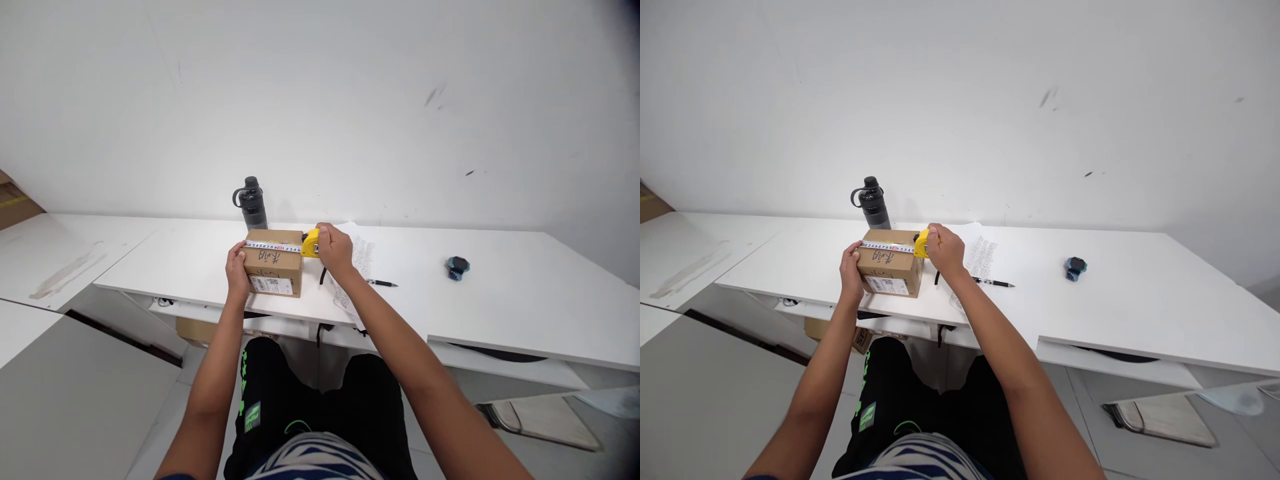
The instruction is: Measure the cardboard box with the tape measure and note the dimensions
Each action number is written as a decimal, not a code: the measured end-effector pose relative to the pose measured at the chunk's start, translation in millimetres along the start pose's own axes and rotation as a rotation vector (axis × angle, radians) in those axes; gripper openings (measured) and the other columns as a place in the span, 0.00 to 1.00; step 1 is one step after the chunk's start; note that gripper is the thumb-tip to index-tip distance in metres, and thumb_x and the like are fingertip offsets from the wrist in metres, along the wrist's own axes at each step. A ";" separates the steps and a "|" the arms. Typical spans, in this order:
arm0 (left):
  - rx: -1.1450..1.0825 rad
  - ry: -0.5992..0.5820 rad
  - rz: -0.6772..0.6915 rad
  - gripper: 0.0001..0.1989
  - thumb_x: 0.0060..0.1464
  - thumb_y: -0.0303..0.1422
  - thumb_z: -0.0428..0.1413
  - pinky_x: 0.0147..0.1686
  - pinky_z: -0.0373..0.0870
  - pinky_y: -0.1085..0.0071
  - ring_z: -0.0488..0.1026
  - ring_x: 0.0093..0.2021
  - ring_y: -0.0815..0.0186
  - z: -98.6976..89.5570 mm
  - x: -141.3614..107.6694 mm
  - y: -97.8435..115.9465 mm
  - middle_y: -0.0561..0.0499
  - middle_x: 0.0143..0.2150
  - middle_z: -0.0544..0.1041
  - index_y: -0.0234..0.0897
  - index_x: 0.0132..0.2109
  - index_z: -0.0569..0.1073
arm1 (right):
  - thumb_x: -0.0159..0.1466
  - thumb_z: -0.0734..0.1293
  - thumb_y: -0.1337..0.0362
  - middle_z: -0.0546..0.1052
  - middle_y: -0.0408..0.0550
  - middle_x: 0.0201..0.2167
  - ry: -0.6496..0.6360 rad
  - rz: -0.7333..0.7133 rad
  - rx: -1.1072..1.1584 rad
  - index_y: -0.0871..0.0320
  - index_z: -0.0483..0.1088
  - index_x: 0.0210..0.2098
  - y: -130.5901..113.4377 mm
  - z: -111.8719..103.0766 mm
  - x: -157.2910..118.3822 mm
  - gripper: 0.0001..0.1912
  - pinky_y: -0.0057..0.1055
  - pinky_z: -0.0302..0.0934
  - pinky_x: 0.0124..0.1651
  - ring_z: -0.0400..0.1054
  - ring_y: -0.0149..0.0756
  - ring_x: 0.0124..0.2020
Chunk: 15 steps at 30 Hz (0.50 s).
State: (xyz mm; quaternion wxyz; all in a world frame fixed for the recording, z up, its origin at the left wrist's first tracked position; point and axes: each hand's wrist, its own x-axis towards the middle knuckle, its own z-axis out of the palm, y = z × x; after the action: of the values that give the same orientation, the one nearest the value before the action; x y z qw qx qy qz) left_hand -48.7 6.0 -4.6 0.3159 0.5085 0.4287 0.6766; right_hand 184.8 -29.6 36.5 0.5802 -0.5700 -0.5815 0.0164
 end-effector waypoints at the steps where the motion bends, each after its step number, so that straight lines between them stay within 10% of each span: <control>1: 0.001 0.001 -0.001 0.18 0.55 0.36 0.51 0.53 0.66 0.67 0.70 0.53 0.60 0.1 0.1 0.1 0.47 0.52 0.75 0.37 0.50 0.75 | 0.67 0.49 0.54 0.75 0.46 0.27 -0.001 0.003 0.000 0.56 0.73 0.34 0.0 0.0 -0.2 0.24 0.31 0.56 0.33 0.66 0.36 0.29; 15: -0.078 -0.032 0.014 0.20 0.56 0.40 0.53 0.56 0.67 0.64 0.70 0.56 0.58 -6.1 -7.4 -0.6 0.46 0.56 0.74 0.38 0.53 0.74 | 0.67 0.49 0.55 0.76 0.47 0.29 0.001 -0.069 -0.019 0.56 0.73 0.35 -4.8 -4.5 -5.4 0.24 0.31 0.56 0.34 0.68 0.37 0.30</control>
State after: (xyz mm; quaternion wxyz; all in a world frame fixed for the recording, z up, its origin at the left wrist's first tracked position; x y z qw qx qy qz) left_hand -52.5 -1.7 -9.0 0.3376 0.5094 0.3934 0.6869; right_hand 183.1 -37.8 37.7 0.5752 -0.5550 -0.6008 -0.0096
